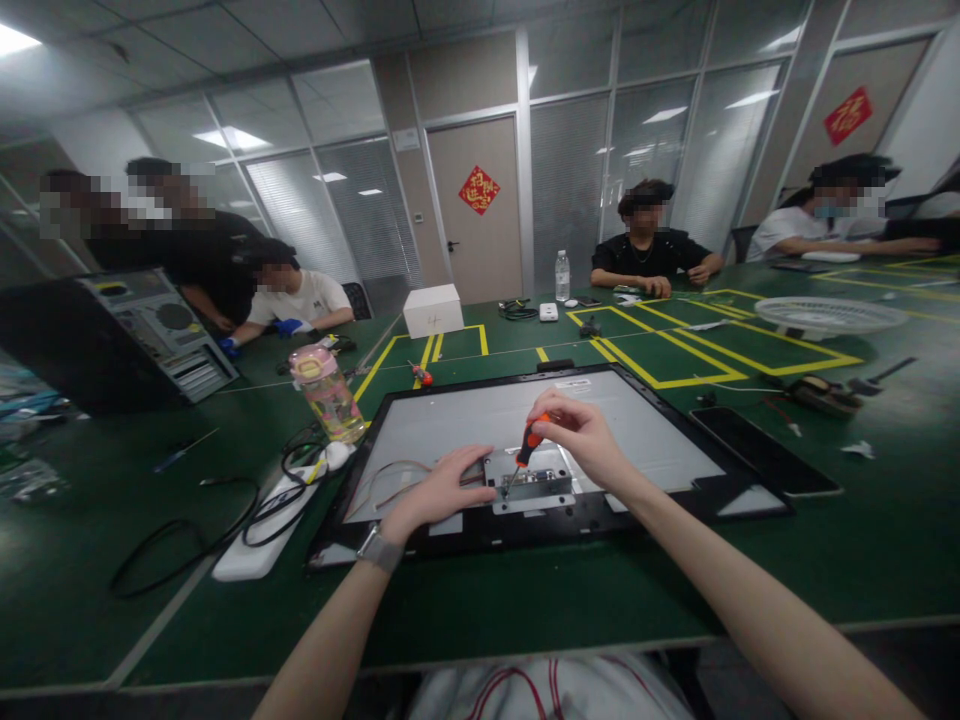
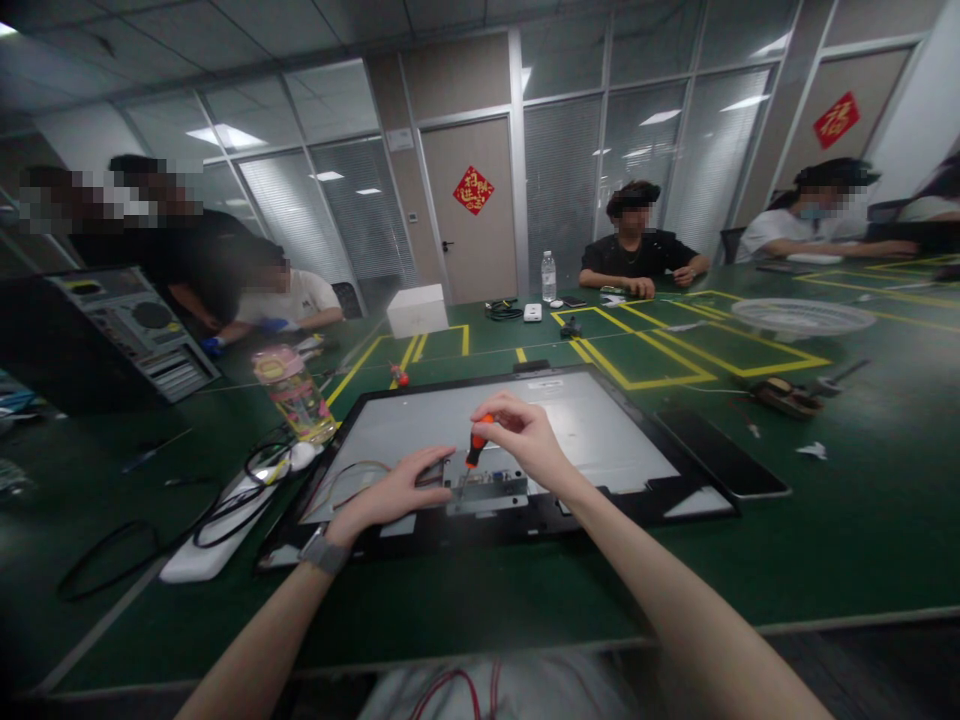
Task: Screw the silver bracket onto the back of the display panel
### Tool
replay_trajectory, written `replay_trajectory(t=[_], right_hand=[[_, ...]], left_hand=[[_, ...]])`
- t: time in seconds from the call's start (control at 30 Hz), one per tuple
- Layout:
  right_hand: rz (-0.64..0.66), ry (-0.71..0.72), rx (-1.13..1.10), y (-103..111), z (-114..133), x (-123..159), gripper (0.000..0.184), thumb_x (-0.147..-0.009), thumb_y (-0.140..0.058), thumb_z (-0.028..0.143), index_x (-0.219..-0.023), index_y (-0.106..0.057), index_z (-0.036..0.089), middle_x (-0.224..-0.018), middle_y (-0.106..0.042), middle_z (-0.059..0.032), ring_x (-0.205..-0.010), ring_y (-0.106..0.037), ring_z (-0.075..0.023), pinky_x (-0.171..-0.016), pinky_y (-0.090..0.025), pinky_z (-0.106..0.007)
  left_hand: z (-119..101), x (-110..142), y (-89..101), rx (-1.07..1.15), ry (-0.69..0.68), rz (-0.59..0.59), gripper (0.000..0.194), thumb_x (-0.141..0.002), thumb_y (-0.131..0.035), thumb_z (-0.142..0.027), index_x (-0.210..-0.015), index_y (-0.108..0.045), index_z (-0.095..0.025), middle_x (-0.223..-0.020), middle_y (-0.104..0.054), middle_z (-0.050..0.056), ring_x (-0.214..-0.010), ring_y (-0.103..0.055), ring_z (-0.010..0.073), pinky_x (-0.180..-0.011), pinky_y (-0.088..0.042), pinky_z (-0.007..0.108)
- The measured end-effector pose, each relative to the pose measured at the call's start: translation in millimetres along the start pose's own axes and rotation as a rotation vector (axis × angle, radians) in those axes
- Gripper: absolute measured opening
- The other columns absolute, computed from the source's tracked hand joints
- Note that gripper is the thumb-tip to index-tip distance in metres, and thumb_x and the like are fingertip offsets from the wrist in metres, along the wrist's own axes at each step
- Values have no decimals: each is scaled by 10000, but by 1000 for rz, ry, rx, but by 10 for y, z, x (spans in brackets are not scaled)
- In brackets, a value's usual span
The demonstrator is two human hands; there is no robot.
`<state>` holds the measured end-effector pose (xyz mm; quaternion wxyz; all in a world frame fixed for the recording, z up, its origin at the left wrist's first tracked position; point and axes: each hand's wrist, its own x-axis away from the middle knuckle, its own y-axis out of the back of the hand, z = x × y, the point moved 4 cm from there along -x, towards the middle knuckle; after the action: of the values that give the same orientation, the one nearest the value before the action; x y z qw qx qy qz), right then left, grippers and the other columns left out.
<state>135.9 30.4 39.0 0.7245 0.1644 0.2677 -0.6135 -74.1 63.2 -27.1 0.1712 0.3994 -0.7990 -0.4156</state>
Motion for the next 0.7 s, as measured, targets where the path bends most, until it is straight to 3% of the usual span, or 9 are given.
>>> replay_trajectory(t=[0.4,0.7], right_hand=[[13,-51,42,29,1,12,191,-826,-640,347,-967,-698,233,-918,-692,-39,-855,-643,-177,-799,-507,-331],[70,-32,16,-5,1,16,138,-790,-684,321,-901,-725,252,-930,-618,-30,-799,-601,-157,-702,-504,-295]], left_hand=[[23,-2,-5,-12,-10,-5,692,-794,-614,-542,-1387,-419,-242,-1457,-406,62,-1341,-352,270,-1133,-251,400],[15,-5,-1,-9,1,-2,693,-790,-619,-542,-1384,-423,-245,-1464,-396,61,-1344,-350,271,-1133,-252,400]])
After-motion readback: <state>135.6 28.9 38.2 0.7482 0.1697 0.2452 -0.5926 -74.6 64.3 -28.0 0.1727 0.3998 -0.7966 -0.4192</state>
